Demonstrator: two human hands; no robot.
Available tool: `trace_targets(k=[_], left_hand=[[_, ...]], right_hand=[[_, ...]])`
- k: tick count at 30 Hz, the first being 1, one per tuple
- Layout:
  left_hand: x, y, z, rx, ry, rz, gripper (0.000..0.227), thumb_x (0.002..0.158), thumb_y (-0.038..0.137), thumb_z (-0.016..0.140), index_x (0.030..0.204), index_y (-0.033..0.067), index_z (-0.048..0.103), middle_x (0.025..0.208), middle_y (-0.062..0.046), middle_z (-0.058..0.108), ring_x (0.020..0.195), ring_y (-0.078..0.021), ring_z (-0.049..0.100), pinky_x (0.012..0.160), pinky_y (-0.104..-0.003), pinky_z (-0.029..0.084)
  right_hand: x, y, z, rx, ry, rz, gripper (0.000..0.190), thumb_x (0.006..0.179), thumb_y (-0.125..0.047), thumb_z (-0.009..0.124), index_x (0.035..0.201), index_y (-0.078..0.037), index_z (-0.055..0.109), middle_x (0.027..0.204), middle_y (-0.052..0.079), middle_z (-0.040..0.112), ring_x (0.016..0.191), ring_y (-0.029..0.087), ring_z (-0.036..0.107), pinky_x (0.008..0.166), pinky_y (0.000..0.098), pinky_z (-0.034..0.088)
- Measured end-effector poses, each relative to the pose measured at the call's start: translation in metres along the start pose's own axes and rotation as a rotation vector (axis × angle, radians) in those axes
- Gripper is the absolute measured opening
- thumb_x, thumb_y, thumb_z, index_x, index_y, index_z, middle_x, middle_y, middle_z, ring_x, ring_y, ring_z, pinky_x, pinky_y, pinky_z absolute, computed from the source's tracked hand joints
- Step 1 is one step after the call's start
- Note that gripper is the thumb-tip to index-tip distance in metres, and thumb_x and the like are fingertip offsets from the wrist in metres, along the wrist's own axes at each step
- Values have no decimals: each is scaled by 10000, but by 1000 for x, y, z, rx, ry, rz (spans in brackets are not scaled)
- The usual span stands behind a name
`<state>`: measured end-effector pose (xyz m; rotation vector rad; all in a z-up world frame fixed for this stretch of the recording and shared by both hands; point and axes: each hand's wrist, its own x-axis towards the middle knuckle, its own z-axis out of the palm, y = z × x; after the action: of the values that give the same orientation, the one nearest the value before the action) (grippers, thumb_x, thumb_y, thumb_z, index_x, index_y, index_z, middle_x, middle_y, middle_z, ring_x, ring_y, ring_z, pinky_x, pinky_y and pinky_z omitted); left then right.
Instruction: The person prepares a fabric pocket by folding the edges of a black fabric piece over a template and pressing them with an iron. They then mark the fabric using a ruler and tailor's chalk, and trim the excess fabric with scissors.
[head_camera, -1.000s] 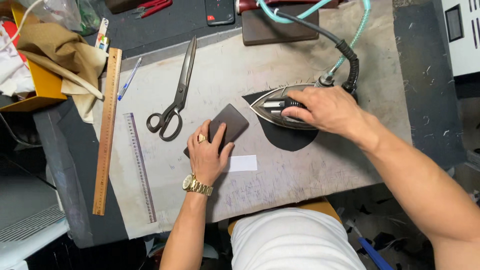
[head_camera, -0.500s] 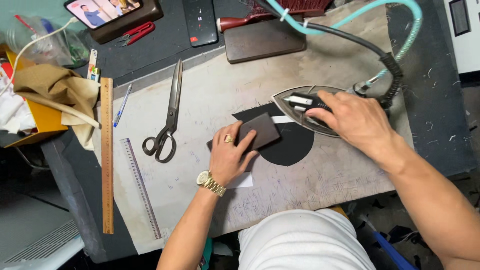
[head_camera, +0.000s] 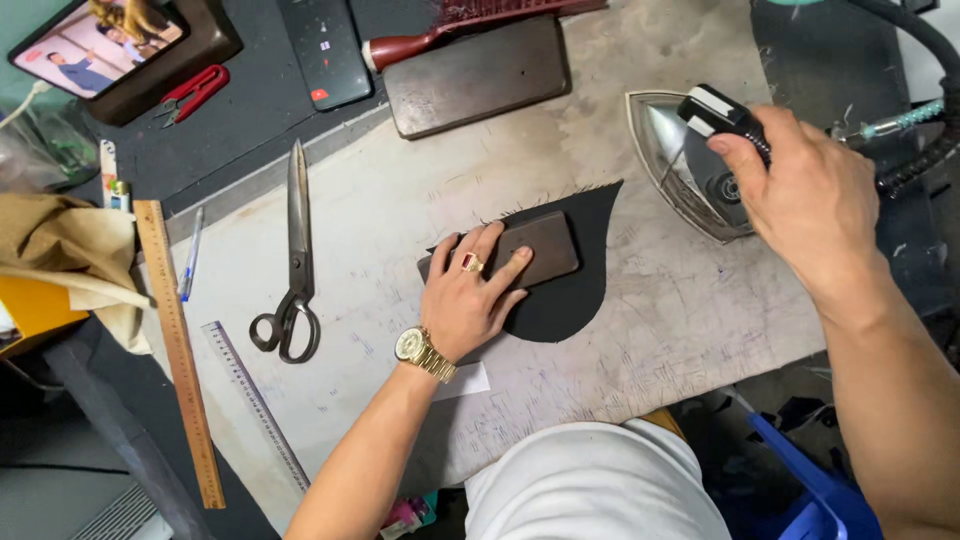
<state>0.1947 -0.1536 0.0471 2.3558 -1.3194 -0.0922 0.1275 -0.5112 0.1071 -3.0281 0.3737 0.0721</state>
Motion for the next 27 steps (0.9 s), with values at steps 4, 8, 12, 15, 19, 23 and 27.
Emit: trace_targets(k=[4,8,12,15,19,23,27], left_hand=[[24,22,17,51,48,-7,507,913,377,788,1362,231,601,1416,-159,542,1244,-328,589,1085,-555,433],[34,41,30,38,78,-30,534,890,379,809,1364,234,610,1449,-159,527,1341,-347,534,1132,-572,408],[-8,23,17,74,61,-115,506,923,402,760,1383,263,602,1483,-146,521,1336,-318,541,1134,-588,385],[-47,-19,-3,153,147,-321,457,971,428,668,1378,226,614,1482,-196,522,1311,-383,555,1117,-616,375],[-77,-84,-25,406,69,-512,559,1029,479,627,1523,236,527,1584,-238,435,1486,-438,352,1151,-736,189],[-99,-109,-35,445,97,-598,500,1065,508,558,1527,318,535,1640,-192,319,1512,-455,260,1083,-840,130],[-105,-142,-45,354,119,-554,508,1036,406,630,1522,286,541,1631,-217,328,1515,-406,273,1162,-743,96]], right_hand=[[2,-3,5,-5,43,-16,514,1278,-452,537,1351,36,678,980,219,769,742,453,726,562,559,544],[7,1,9,-18,94,-53,509,1291,-462,541,1351,24,680,996,252,763,779,516,702,577,585,506],[3,5,15,-47,144,-74,452,1321,-412,614,1362,28,708,998,258,766,806,504,706,622,571,511],[4,7,19,-57,157,-79,472,1347,-422,598,1380,34,715,1018,271,771,815,515,707,637,578,515],[6,16,28,-43,186,-106,401,1366,-338,661,1416,55,726,1101,298,767,911,509,705,696,560,516],[-23,-38,-2,222,398,-327,181,1226,126,684,1307,257,589,1295,393,602,1174,511,562,1034,525,463],[-78,-120,17,331,388,-579,139,1062,76,661,1133,193,680,1222,323,709,1166,440,614,1093,498,495]])
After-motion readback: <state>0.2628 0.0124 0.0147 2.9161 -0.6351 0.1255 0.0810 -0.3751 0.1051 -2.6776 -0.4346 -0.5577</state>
